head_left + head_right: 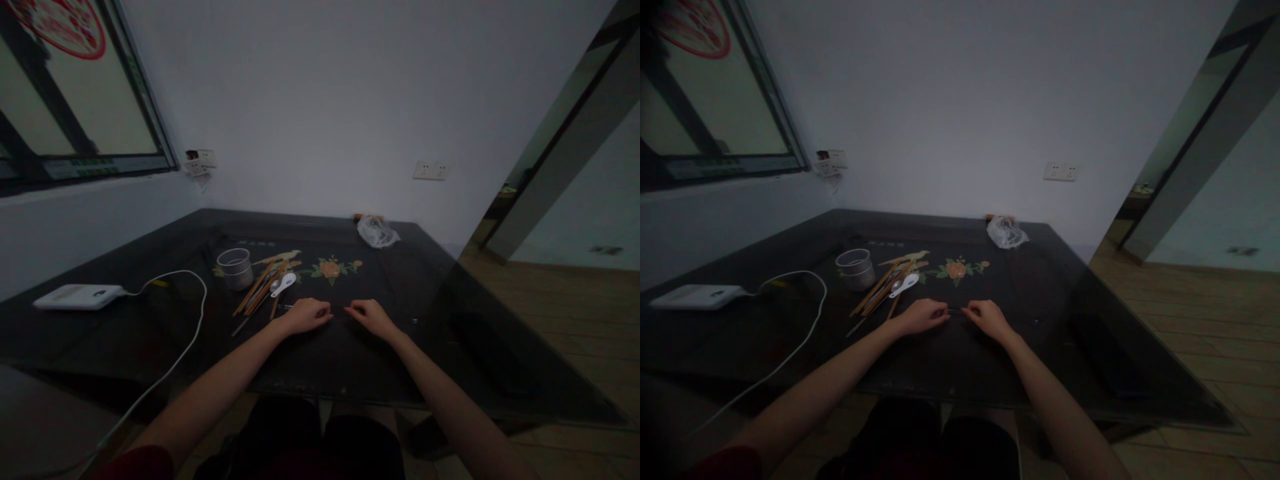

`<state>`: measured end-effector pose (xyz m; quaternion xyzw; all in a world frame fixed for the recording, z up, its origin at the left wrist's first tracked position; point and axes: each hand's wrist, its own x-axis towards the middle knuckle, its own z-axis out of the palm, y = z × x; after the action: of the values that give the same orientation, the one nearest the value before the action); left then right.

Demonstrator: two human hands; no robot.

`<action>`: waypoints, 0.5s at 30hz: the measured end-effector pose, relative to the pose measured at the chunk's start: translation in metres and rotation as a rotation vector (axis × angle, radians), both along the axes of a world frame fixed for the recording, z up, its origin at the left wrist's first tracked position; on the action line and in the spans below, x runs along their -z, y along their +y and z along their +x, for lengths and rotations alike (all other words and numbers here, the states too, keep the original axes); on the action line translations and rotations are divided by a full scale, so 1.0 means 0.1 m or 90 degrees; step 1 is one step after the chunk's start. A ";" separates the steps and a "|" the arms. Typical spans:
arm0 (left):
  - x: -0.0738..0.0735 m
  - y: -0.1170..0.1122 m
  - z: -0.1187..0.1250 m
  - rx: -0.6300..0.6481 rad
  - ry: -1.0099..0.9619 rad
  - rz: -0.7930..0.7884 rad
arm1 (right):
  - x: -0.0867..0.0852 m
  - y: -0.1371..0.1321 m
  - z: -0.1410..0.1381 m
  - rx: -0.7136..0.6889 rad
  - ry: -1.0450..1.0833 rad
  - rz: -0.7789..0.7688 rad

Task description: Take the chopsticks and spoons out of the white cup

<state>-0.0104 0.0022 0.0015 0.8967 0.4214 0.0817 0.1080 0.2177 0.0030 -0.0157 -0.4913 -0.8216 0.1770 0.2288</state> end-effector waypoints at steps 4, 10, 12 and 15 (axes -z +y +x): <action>-0.02 -0.01 0.00 0.004 -0.004 -0.005 | 0.00 0.00 0.00 -0.004 0.001 -0.004; -0.02 -0.01 0.00 -0.003 -0.005 -0.004 | -0.01 -0.01 0.00 -0.003 0.007 -0.003; -0.01 -0.01 0.00 0.000 -0.004 -0.002 | -0.02 -0.02 0.00 -0.002 0.007 -0.004; 0.00 0.00 0.00 0.003 -0.001 0.004 | -0.02 -0.02 0.00 -0.002 0.009 -0.004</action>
<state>-0.0100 0.0020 0.0013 0.8981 0.4186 0.0833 0.1059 0.2174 0.0014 -0.0138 -0.4893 -0.8203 0.1836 0.2325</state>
